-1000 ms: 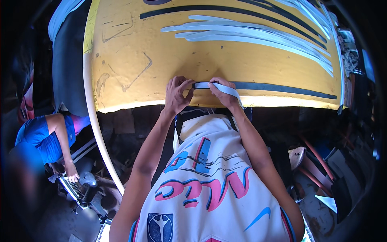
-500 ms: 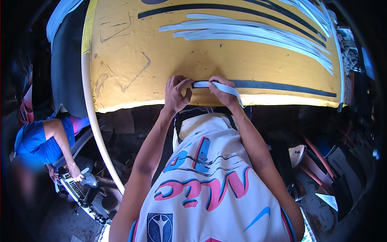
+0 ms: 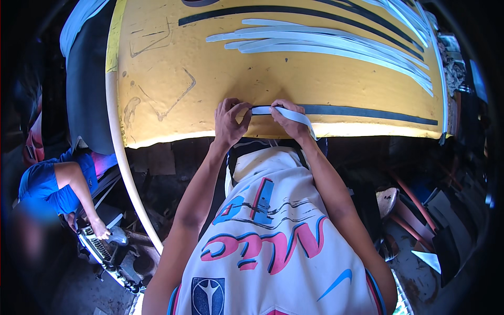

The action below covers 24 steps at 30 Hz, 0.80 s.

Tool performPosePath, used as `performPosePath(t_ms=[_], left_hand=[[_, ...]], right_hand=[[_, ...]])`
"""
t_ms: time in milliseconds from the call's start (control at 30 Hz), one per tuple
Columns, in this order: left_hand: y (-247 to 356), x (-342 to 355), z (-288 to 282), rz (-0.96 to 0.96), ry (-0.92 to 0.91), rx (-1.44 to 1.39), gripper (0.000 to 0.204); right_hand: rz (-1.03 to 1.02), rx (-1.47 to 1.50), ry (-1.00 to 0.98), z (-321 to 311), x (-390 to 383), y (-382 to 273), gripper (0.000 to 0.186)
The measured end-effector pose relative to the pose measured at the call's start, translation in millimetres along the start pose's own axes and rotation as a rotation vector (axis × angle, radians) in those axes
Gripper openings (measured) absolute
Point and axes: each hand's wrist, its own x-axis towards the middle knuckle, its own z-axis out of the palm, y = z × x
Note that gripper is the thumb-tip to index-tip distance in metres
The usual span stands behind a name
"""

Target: The recorder is arranging and sorting white and black leather or fabric straps on a large yellow table.

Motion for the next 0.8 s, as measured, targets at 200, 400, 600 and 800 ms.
performPosePath(t_ms=[200, 400, 600, 800], left_hand=[[-8.2, -1.2, 1.4, 0.006, -0.019, -0.011, 0.023], [-8.4, -1.7, 3.2, -0.021, -0.035, -0.026, 0.023], [-1.0, -0.1, 4.3, -0.040, -0.016, 0.021, 0.017], [1.0, 0.3, 5.7, -0.048, 0.006, 0.036, 0.017]], right_hand=[[-0.124, -0.029, 0.044, 3.3, 0.5, 8.9, 0.019], [-0.099, -0.044, 0.047, 4.4, 1.0, 10.1, 0.018], [-0.123, -0.070, 0.051, 2.8, 0.7, 10.1, 0.019], [-0.123, -0.057, 0.049, 3.2, 0.8, 9.1, 0.019]])
